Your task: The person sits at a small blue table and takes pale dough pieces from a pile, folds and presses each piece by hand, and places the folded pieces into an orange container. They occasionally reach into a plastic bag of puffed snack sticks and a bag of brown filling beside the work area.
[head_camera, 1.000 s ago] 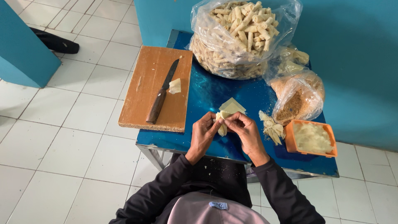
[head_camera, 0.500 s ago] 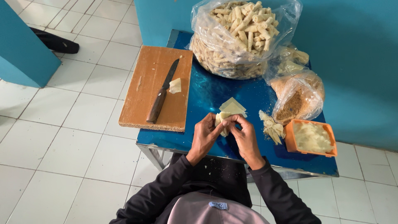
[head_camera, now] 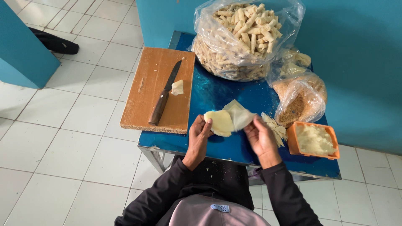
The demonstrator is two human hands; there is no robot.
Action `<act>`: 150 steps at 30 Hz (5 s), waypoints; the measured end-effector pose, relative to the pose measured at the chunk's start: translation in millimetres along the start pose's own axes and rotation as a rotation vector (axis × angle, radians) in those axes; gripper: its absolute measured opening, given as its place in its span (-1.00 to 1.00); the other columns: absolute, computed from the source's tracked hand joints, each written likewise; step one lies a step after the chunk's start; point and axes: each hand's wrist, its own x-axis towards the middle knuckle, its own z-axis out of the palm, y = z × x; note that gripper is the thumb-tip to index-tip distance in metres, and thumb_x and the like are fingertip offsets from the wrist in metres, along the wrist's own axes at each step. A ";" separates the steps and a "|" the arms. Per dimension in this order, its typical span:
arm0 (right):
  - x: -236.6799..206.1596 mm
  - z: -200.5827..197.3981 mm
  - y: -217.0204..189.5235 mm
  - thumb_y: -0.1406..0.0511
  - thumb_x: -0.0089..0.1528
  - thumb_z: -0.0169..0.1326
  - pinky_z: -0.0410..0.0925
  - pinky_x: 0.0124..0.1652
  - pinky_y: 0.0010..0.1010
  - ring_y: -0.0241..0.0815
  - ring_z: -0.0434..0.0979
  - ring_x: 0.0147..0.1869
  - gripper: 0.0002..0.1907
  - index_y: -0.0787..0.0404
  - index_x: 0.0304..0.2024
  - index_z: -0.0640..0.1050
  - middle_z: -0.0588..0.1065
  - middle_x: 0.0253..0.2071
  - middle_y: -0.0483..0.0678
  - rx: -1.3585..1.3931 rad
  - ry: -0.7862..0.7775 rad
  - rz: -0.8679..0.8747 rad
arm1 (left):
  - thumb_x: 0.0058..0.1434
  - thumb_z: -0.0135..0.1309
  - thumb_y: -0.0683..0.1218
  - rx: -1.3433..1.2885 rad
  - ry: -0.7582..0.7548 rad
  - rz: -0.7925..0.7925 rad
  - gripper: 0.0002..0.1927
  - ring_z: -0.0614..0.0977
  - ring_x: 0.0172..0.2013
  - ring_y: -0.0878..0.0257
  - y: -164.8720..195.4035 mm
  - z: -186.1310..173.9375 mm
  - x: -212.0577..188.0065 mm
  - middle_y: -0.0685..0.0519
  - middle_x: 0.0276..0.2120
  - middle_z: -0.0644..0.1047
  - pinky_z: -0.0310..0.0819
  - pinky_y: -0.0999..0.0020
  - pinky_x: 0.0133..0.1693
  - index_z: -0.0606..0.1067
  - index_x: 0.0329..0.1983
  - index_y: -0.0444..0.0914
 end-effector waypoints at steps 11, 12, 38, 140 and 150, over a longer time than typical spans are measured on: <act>-19.8 44.1 -1.6 0.41 0.34 0.12 0.47 -0.18 -0.35 -0.13 0.62 -0.10 -0.95 0.27 -0.15 0.55 0.63 -0.13 0.02 -1.489 -0.214 -1.036 | 0.48 -0.04 0.03 0.005 0.052 0.081 -0.72 0.57 -0.18 0.35 7.8 -3.4 -2.1 0.02 -0.22 0.53 0.59 0.30 -0.09 0.34 -0.16 -0.29; -26.9 45.6 1.7 0.42 0.33 0.12 0.48 -0.14 -0.34 -0.09 0.62 -0.07 -0.95 0.28 -0.15 0.55 0.62 -0.13 0.03 -1.485 -0.249 -1.062 | 0.49 -0.04 0.04 0.014 0.053 0.084 -0.72 0.57 -0.18 0.36 8.3 -3.6 -2.7 0.03 -0.22 0.52 0.57 0.32 -0.09 0.34 -0.16 -0.29; -43.7 58.2 7.4 0.28 0.39 0.14 0.40 -0.19 -0.49 -0.35 0.51 -0.21 -0.81 0.29 -0.10 0.66 0.59 -0.27 -0.07 -0.864 -0.288 -0.306 | 0.45 0.07 0.03 0.050 -0.074 -0.011 -0.70 0.40 -0.35 0.49 -3.4 7.6 -3.3 0.17 -0.38 0.46 0.30 0.52 -0.31 0.44 -0.12 -0.33; -40.3 22.5 4.7 0.40 0.37 0.08 0.51 -0.16 -0.34 -0.13 0.64 -0.08 -0.87 0.25 -0.10 0.64 0.62 -0.09 0.01 -1.475 -0.222 -1.080 | 0.33 0.06 -0.22 0.809 0.352 0.209 -0.80 0.56 -0.42 0.20 67.0 -20.0 14.4 -0.14 -0.37 0.50 0.45 0.22 -0.39 0.30 -0.10 -0.35; -80.7 42.5 4.9 0.41 0.23 0.20 0.46 0.02 -0.31 -0.07 0.59 0.05 -0.76 0.27 -0.03 0.62 0.60 -0.04 -0.04 -1.619 -0.325 -1.075 | 0.28 -0.13 -0.38 1.325 0.359 0.512 -0.50 0.55 0.00 -0.20 74.5 -42.3 9.3 -0.28 0.03 0.44 0.48 0.01 -0.02 0.27 0.32 -0.42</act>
